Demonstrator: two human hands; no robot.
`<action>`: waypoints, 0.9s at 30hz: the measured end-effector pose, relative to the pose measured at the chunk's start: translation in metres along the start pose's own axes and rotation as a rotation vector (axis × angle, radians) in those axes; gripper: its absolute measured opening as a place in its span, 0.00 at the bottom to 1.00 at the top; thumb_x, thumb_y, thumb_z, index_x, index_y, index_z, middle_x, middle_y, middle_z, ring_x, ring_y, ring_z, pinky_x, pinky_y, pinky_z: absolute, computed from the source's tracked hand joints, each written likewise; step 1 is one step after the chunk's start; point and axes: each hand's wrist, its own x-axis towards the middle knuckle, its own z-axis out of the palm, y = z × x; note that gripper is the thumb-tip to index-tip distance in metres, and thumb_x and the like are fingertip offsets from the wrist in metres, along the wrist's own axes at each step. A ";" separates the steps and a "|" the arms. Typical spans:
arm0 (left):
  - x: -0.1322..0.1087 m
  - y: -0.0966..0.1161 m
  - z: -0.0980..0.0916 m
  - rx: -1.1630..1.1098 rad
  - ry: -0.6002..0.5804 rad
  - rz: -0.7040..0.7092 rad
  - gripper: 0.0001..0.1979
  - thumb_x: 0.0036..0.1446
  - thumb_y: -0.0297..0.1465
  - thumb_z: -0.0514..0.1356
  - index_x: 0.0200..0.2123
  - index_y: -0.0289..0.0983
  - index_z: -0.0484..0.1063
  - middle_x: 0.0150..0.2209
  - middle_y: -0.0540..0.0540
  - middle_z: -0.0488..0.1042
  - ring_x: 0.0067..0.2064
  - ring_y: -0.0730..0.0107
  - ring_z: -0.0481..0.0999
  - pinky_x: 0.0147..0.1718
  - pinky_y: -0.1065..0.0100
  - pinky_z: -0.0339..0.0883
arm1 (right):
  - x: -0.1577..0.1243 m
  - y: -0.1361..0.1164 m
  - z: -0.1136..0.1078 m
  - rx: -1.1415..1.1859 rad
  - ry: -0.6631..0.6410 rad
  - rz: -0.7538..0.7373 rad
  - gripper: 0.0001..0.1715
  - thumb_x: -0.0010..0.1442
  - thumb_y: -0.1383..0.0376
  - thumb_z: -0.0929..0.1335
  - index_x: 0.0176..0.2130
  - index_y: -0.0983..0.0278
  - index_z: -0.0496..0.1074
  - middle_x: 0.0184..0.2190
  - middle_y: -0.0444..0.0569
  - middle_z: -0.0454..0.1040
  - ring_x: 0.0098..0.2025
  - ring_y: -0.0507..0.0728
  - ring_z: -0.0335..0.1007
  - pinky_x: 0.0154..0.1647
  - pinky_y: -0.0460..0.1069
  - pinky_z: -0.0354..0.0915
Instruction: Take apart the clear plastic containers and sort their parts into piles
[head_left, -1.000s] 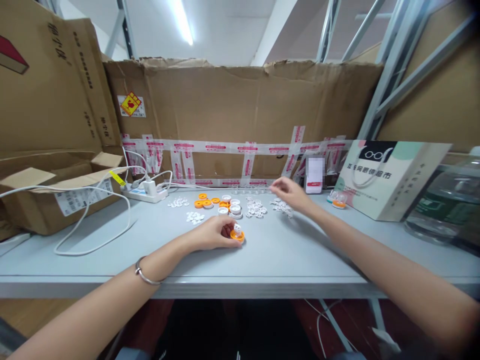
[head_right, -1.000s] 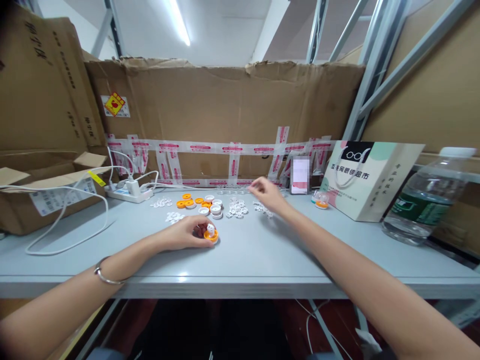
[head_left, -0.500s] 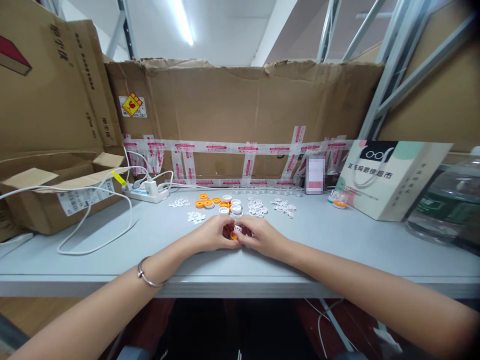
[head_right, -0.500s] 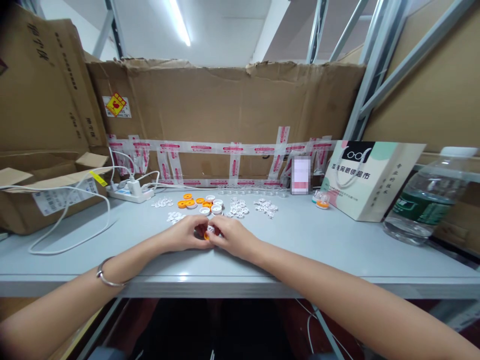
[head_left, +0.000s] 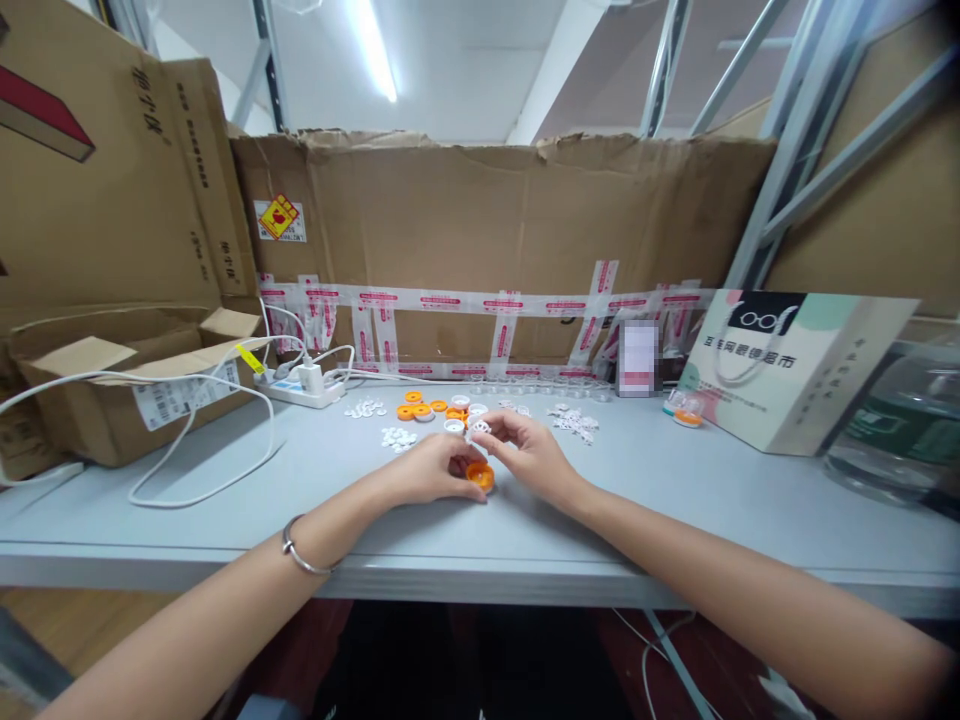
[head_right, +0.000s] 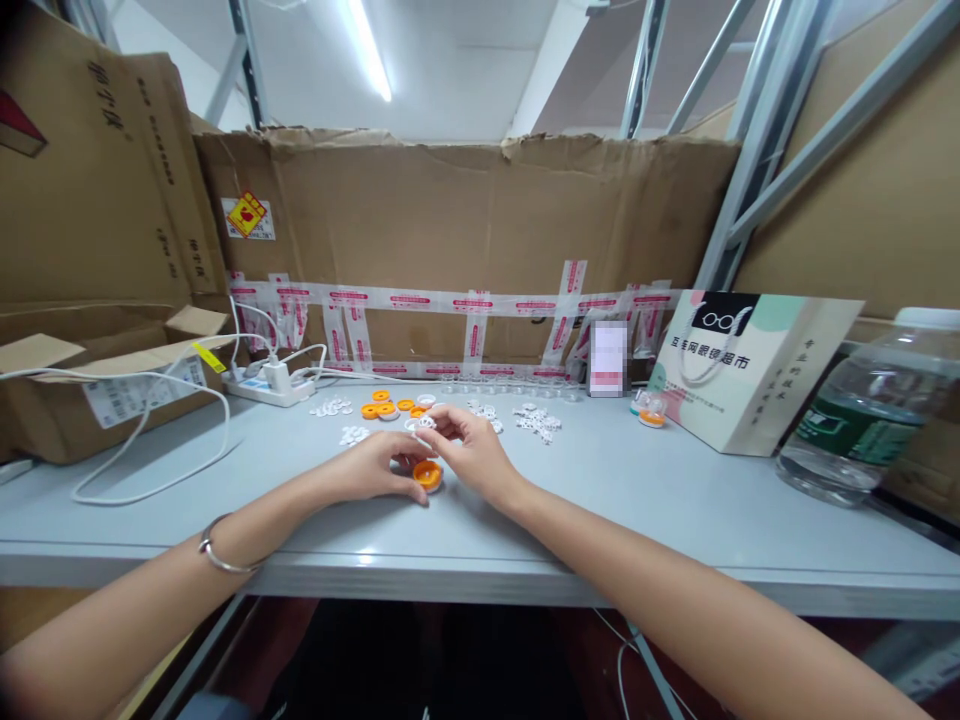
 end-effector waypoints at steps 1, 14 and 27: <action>0.000 0.001 -0.002 0.026 0.010 0.018 0.23 0.39 0.41 0.66 0.39 0.34 0.73 0.32 0.46 0.73 0.33 0.69 0.70 0.31 0.71 0.63 | 0.000 0.001 0.000 0.066 0.003 0.029 0.14 0.52 0.56 0.67 0.34 0.63 0.68 0.28 0.44 0.71 0.31 0.52 0.67 0.35 0.48 0.64; 0.003 0.036 -0.011 0.520 0.572 0.302 0.09 0.57 0.28 0.55 0.40 0.39 0.71 0.35 0.47 0.72 0.36 0.70 0.71 0.35 0.70 0.63 | 0.014 -0.015 -0.015 0.366 -0.002 0.163 0.19 0.38 0.59 0.75 0.24 0.64 0.64 0.23 0.41 0.70 0.27 0.50 0.67 0.32 0.49 0.65; 0.021 0.014 -0.008 0.671 0.630 0.528 0.06 0.57 0.26 0.55 0.32 0.35 0.71 0.31 0.46 0.72 0.34 0.72 0.71 0.33 0.70 0.67 | 0.011 0.000 -0.025 0.169 -0.016 0.121 0.17 0.53 0.55 0.66 0.28 0.67 0.76 0.24 0.47 0.74 0.29 0.51 0.68 0.33 0.47 0.65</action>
